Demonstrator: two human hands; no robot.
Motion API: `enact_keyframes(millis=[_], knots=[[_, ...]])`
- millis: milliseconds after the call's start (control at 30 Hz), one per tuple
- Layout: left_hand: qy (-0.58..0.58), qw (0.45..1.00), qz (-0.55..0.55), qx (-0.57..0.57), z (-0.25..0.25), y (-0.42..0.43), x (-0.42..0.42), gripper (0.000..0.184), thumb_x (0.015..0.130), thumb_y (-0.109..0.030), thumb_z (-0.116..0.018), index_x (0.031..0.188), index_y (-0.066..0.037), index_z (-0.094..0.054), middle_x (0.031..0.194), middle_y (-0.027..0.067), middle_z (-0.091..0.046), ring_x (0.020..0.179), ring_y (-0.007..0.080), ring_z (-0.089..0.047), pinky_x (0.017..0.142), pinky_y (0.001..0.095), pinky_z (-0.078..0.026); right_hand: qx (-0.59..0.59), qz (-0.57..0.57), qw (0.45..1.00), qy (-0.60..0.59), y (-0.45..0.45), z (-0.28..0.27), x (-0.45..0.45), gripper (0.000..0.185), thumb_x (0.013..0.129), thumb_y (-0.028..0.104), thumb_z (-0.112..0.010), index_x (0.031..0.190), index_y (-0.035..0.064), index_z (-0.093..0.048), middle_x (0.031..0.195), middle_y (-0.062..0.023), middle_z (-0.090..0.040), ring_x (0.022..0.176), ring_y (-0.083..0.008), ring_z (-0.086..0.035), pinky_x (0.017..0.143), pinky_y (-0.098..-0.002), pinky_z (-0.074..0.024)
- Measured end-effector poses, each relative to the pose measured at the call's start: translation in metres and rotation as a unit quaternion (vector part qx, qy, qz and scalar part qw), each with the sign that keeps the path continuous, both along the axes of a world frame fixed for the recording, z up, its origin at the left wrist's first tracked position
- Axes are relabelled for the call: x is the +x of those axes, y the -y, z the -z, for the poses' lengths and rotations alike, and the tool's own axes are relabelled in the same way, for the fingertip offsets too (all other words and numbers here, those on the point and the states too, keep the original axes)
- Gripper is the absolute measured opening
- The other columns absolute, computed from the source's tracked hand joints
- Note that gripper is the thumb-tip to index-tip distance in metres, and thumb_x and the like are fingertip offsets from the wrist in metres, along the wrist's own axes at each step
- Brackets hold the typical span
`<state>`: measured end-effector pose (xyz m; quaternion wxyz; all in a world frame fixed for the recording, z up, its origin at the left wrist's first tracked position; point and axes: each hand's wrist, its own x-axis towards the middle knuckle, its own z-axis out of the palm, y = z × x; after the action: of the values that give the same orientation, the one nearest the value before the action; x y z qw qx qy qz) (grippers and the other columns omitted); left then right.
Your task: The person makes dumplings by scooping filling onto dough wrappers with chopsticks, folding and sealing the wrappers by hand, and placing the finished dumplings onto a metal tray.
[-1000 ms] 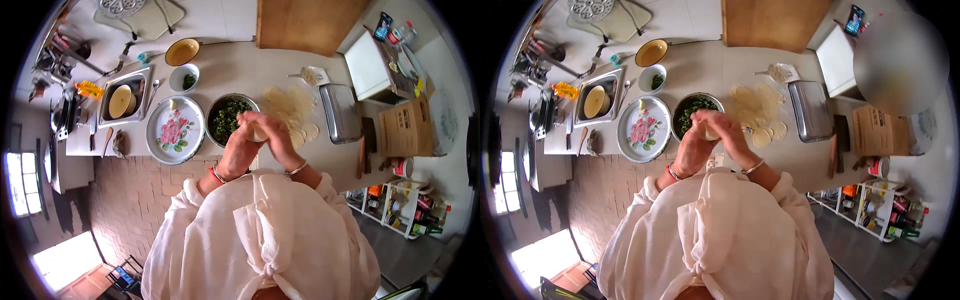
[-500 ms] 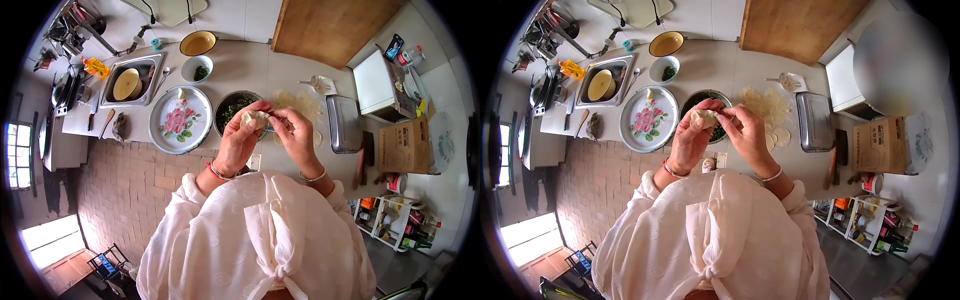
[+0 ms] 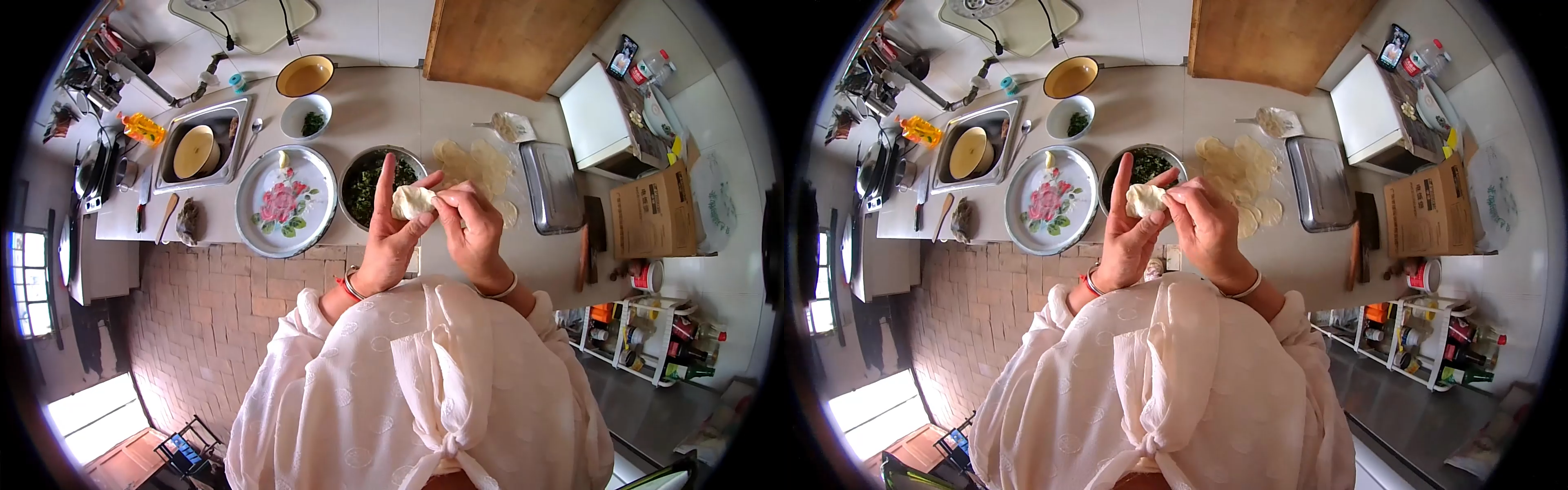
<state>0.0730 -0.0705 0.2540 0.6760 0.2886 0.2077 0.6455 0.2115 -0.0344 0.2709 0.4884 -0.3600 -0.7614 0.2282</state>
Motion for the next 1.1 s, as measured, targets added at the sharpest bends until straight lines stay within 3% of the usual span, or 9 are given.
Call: enact_keyframes(millis=[67, 167, 267, 433, 567, 767, 867, 900, 1100], knots=[[0.008, 1.0, -0.01, 0.002, 0.003, 0.0, 0.0, 0.088, 0.094, 0.006, -0.054, 0.156, -0.024, 0.001, 0.149, 0.02, -0.038, 0.131, 0.0243, -0.046, 0.109, 0.0388, -0.039, 0.027, 0.025, 0.999, 0.038, 0.002, -0.009, -0.001, 0.022, 0.087, 0.002, -0.063, 0.109, 0.0012, -0.066, 0.109, -0.0131, -0.062, 0.098, -0.0282, -0.06, 0.079, -0.038, -0.0476], [0.032, 0.999, 0.005, 0.013, -0.01, 0.0, 0.002, 0.086, 0.093, 0.008, -0.054, 0.156, -0.022, -0.004, 0.148, 0.0183, -0.039, 0.13, 0.0242, -0.048, 0.109, 0.0386, -0.04, 0.075, 0.055, 0.995, 0.047, 0.0, -0.022, -0.001, 0.031, 0.088, 0.009, -0.064, 0.119, 0.0035, -0.065, 0.131, -0.0143, -0.055, 0.12, -0.0324, -0.051, 0.1, -0.0457, -0.0384], [0.042, 0.999, 0.03, -0.017, -0.005, 0.001, 0.002, 0.084, 0.092, 0.01, -0.054, 0.156, -0.02, -0.009, 0.147, 0.0157, -0.041, 0.129, 0.0223, -0.048, 0.109, 0.0372, -0.04, 0.05, -0.013, 0.998, 0.037, -0.006, -0.013, 0.002, 0.024, 0.089, 0.011, -0.062, 0.112, 0.0035, -0.068, 0.135, -0.013, -0.055, 0.129, -0.0339, -0.045, 0.11, -0.0496, -0.0264], [0.046, 0.997, 0.052, -0.045, -0.004, 0.003, 0.005, 0.081, 0.09, 0.007, -0.06, 0.155, -0.015, -0.017, 0.132, 0.0069, -0.053, 0.122, 0.0169, -0.053, 0.105, 0.0338, -0.043, 0.058, 0.009, 0.997, 0.043, -0.008, -0.002, 0.001, 0.012, 0.089, 0.006, -0.061, 0.096, 0.0035, -0.071, 0.112, -0.0068, -0.067, 0.124, -0.0308, -0.053, 0.111, -0.0488, -0.0277], [0.08, 0.992, 0.089, -0.046, 0.0, 0.003, 0.01, 0.081, 0.089, 0.008, -0.06, 0.155, -0.015, -0.018, 0.135, 0.0063, -0.051, 0.122, 0.017, -0.053, 0.105, 0.0333, -0.044, 0.051, 0.02, 0.998, -0.015, -0.005, 0.001, 0.001, 0.01, 0.089, 0.004, -0.06, 0.089, 0.0031, -0.07, 0.098, -0.0049, -0.069, 0.117, -0.0282, -0.06, 0.113, -0.0491, -0.0266], [0.057, 0.994, 0.074, -0.057, 0.004, 0.002, 0.012, 0.08, 0.089, 0.008, -0.058, 0.155, -0.014, -0.018, 0.14, 0.0072, -0.048, 0.126, 0.0197, -0.051, 0.106, 0.0342, -0.043, 0.02, 0.014, 0.999, 0.049, 0.0, 0.003, 0.009, 0.019, 0.09, 0.007, -0.059, 0.103, 0.0005, -0.071, 0.125, -0.0102, -0.064, 0.134, -0.0326, -0.045, 0.116, -0.0512, -0.0151], [0.031, 0.995, 0.096, -0.023, 0.001, -0.002, 0.009, 0.08, 0.089, 0.01, -0.057, 0.155, -0.013, -0.018, 0.144, 0.0073, -0.045, 0.128, 0.0212, -0.05, 0.107, 0.0352, -0.042, -0.03, -0.004, 0.998, -0.063, 0.008, -0.008, 0.006, 0.026, 0.092, 0.014, -0.059, 0.113, 0.0022, -0.07, 0.141, -0.013, -0.053, 0.143, -0.0355, -0.03, 0.117, -0.0535, -0.008], [0.008, 0.995, 0.101, -0.008, 0.002, -0.004, 0.008, 0.081, 0.088, 0.012, -0.055, 0.155, -0.012, -0.017, 0.147, 0.0071, -0.042, 0.128, 0.0215, -0.049, 0.108, 0.0359, -0.042, -0.018, -0.018, 1.0, -0.016, 0.005, -0.007, 0.012, 0.03, 0.093, 0.02, -0.057, 0.116, 0.0038, -0.069, 0.146, -0.014, -0.047, 0.146, -0.0362, -0.023, 0.116, -0.0551, -0.0056], [-0.033, 0.995, 0.085, -0.05, 0.003, 0.004, 0.012, 0.081, 0.086, 0.014, -0.054, 0.154, -0.01, -0.018, 0.146, 0.0069, -0.041, 0.13, 0.0198, -0.047, 0.106, 0.0342, -0.042, 0.051, -0.033, 0.995, 0.085, -0.004, -0.006, 0.019, 0.014, 0.091, 0.008, -0.06, 0.097, 0.0039, -0.072, 0.121, -0.007, -0.067, 0.135, -0.0312, -0.044, 0.117, -0.0523, -0.0119]])
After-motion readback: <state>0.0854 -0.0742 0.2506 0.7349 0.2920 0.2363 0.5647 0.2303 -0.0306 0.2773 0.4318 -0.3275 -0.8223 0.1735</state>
